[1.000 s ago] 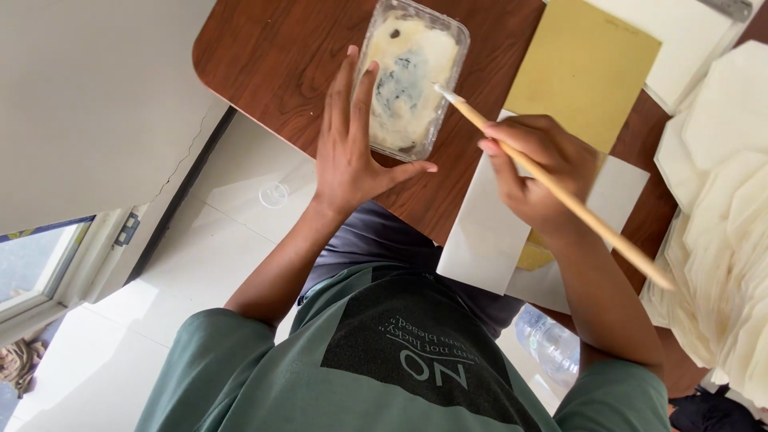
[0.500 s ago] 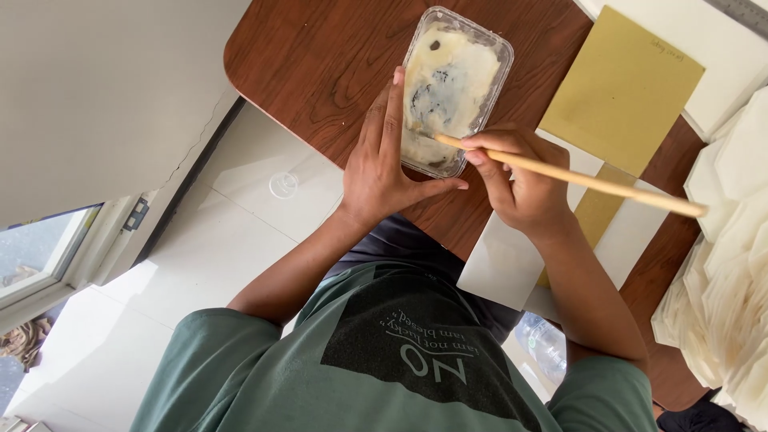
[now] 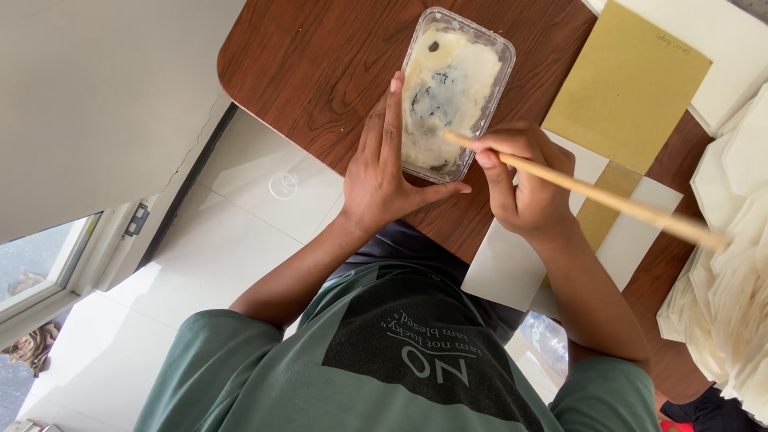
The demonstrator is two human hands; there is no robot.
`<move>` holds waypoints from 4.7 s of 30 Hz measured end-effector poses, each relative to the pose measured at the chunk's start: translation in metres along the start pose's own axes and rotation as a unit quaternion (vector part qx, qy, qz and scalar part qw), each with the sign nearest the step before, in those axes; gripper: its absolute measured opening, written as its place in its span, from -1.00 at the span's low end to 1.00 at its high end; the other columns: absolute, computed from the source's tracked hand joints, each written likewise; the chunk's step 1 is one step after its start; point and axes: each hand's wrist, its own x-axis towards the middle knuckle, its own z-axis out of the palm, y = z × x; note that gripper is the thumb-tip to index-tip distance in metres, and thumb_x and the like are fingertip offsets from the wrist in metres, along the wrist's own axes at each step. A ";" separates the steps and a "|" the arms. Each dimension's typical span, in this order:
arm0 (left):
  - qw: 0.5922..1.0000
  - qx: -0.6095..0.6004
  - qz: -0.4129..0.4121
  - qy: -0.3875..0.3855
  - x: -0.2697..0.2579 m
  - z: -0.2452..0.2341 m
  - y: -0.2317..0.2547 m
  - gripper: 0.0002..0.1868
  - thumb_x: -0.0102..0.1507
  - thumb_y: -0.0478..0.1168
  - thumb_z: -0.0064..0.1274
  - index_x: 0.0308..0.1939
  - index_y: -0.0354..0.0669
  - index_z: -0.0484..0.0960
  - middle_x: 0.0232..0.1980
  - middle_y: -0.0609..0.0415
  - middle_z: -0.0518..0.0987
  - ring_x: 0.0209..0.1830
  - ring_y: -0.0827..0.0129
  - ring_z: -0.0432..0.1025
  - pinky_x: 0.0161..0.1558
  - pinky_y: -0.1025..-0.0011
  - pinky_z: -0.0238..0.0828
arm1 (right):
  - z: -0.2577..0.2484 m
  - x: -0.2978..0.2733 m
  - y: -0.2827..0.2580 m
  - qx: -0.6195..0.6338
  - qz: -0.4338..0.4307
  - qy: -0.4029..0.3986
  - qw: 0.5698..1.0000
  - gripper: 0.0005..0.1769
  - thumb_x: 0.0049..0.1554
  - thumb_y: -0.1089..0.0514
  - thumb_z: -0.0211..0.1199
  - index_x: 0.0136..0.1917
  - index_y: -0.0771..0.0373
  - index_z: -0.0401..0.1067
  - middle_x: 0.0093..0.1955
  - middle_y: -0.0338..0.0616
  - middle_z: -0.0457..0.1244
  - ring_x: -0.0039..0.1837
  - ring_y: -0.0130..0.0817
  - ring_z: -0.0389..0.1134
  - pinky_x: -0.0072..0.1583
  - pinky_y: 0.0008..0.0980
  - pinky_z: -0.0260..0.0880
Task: Applying glue to a paper template using a brush for assembly
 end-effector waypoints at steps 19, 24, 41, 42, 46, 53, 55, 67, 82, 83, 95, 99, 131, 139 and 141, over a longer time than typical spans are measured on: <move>1.000 -0.003 -0.005 -0.008 -0.004 0.003 -0.004 0.56 0.16 0.68 0.32 0.69 -0.27 -0.27 0.76 0.04 -0.03 0.60 0.04 0.39 0.45 0.20 0.62 | -0.002 0.001 -0.011 -0.073 -0.028 -0.005 0.997 -0.79 0.38 0.24 0.04 -0.02 0.42 0.41 -0.13 0.06 0.35 -0.15 -0.13 0.37 -0.16 -0.31 0.33; 0.999 0.004 -0.024 -0.030 -0.006 0.005 -0.004 0.63 0.11 0.73 0.34 0.71 -0.19 -0.34 0.78 0.11 -0.09 0.63 0.02 0.36 0.37 0.12 0.66 | -0.004 -0.011 0.003 -0.077 -0.047 0.006 0.996 -0.75 0.40 0.19 0.04 -0.11 0.33 0.33 -0.28 -0.02 0.30 -0.27 -0.21 0.33 -0.26 -0.27 0.29; 0.999 -0.030 0.011 0.008 -0.002 -0.001 0.002 0.59 0.15 0.67 0.38 0.70 -0.18 -0.33 0.78 0.04 -0.09 0.71 0.01 0.27 0.62 0.14 0.50 | -0.024 -0.034 -0.006 0.024 0.110 0.209 0.971 -0.64 0.52 0.08 -0.11 0.02 0.44 0.19 -0.27 0.03 0.15 -0.31 -0.25 0.27 -0.25 -0.36 0.28; 0.999 -0.029 0.016 0.008 -0.007 0.002 -0.005 0.59 0.15 0.67 0.38 0.70 -0.18 -0.33 0.78 0.04 -0.09 0.71 0.01 0.27 0.62 0.14 0.50 | -0.026 -0.034 -0.006 0.024 0.109 0.214 0.971 -0.64 0.52 0.08 -0.11 0.02 0.44 0.19 -0.27 0.03 0.15 -0.31 -0.25 0.27 -0.25 -0.36 0.28; 1.000 0.025 0.018 -0.005 -0.006 0.016 -0.014 0.71 0.07 0.77 0.41 0.71 -0.05 -0.46 0.78 -0.01 -0.24 0.80 -0.02 -0.09 0.67 -0.22 0.22 | -0.053 -0.052 0.002 0.111 0.175 0.296 0.932 -0.68 0.48 -0.03 -0.12 0.03 0.27 0.10 -0.23 -0.07 0.06 -0.37 -0.39 0.13 -0.37 -0.49 0.10; 0.997 0.035 0.050 0.052 -0.016 0.013 -0.013 0.62 0.05 0.85 0.35 0.73 0.29 -0.37 0.82 0.26 -0.32 0.89 0.16 -0.45 0.81 -0.40 -0.70 | -0.098 -0.120 -0.014 0.044 0.138 0.328 0.933 -0.59 0.48 -0.07 -0.14 0.03 0.36 0.06 -0.21 0.04 0.03 -0.38 -0.27 0.10 -0.32 -0.40 0.05; 0.989 -0.008 0.127 0.071 -0.019 0.007 0.017 0.30 0.19 0.61 0.33 0.65 0.11 -0.12 0.71 0.07 -0.05 0.79 0.04 -0.22 0.74 -0.35 -0.49 | -0.108 -0.148 -0.006 0.021 0.132 0.336 0.932 -0.59 0.48 -0.05 -0.14 0.02 0.38 0.11 -0.23 0.04 0.06 -0.39 -0.27 0.14 -0.31 -0.40 0.04; 0.911 0.051 0.294 -0.286 -0.010 0.046 0.129 -0.19 0.51 0.31 -0.03 0.56 -0.30 0.34 0.66 -0.16 0.00 0.68 -0.07 -0.16 0.62 -0.10 -0.09 | -0.125 -0.198 0.047 0.080 0.066 0.246 0.964 -0.61 0.49 -0.01 -0.21 -0.02 0.34 0.13 -0.33 -0.04 0.01 -0.37 -0.32 0.07 -0.28 -0.42 0.04; 0.879 0.112 0.253 -0.387 0.000 0.053 0.139 -0.06 0.48 0.37 -0.26 0.66 -0.31 0.10 0.69 -0.15 -0.02 0.69 -0.01 -0.18 0.61 -0.01 -0.34 | -0.088 -0.220 0.048 -0.110 -0.129 0.188 0.967 -0.53 0.41 -0.06 -0.22 -0.26 0.18 0.16 -0.42 -0.19 0.16 -0.46 -0.34 0.16 -0.38 -0.39 -0.01; 0.883 0.103 0.245 -0.387 0.001 0.053 0.139 -0.06 0.47 0.37 -0.21 0.65 -0.29 0.10 0.69 -0.13 -0.02 0.69 0.00 -0.18 0.61 0.00 -0.34 | -0.088 -0.219 0.050 -0.140 -0.171 0.167 0.961 -0.59 0.41 -0.07 -0.21 -0.19 0.19 0.16 -0.41 -0.19 0.14 -0.45 -0.34 0.16 -0.37 -0.42 0.03; 0.875 0.112 0.230 -0.410 0.004 0.054 0.141 -0.01 0.47 0.45 -0.23 0.67 -0.25 0.04 0.70 -0.12 -0.06 0.70 0.00 -0.21 0.62 0.00 -0.40 | -0.075 -0.224 0.052 0.096 -0.030 0.185 0.977 -0.59 0.42 -0.02 -0.16 -0.20 0.21 0.22 -0.44 -0.23 0.15 -0.47 -0.37 0.14 -0.41 -0.35 0.07; 0.877 0.112 0.228 -0.408 0.004 0.054 0.141 0.00 0.45 0.47 -0.26 0.67 -0.24 0.05 0.70 -0.10 -0.06 0.70 0.03 -0.21 0.62 0.01 -0.40 | -0.074 -0.228 0.059 0.162 0.037 0.200 0.966 -0.54 0.45 -0.01 -0.14 -0.16 0.36 0.22 -0.45 -0.08 0.10 -0.45 -0.22 0.21 -0.40 -0.33 0.19; 0.874 0.136 0.254 -0.391 -0.001 0.053 0.140 0.00 0.46 0.46 -0.30 0.66 -0.29 0.01 0.70 -0.13 -0.06 0.70 0.01 -0.21 0.62 0.01 -0.38 | -0.089 -0.209 0.048 0.046 0.164 0.199 0.965 -0.54 0.51 -0.01 -0.21 -0.02 0.44 0.20 -0.27 0.01 0.19 -0.39 -0.34 0.19 -0.32 -0.43 0.15; 0.876 0.130 0.245 -0.396 0.000 0.051 0.141 0.00 0.46 0.44 -0.29 0.66 -0.29 0.01 0.70 -0.12 -0.07 0.70 0.02 -0.22 0.61 0.02 -0.42 | -0.074 -0.238 0.089 -0.029 -0.047 0.229 0.972 -0.62 0.42 0.06 -0.14 -0.17 0.28 0.25 -0.42 -0.16 0.10 -0.42 -0.35 0.12 -0.39 -0.31 0.18; 0.874 0.131 0.244 -0.399 0.000 0.052 0.141 -0.01 0.46 0.44 -0.31 0.66 -0.28 -0.01 0.70 -0.12 -0.07 0.70 0.03 -0.22 0.62 0.03 -0.43 | -0.073 -0.242 0.089 -0.076 -0.145 0.225 0.961 -0.61 0.35 0.08 -0.11 -0.30 0.14 0.27 -0.55 -0.34 0.06 -0.53 -0.46 0.08 -0.54 -0.35 0.15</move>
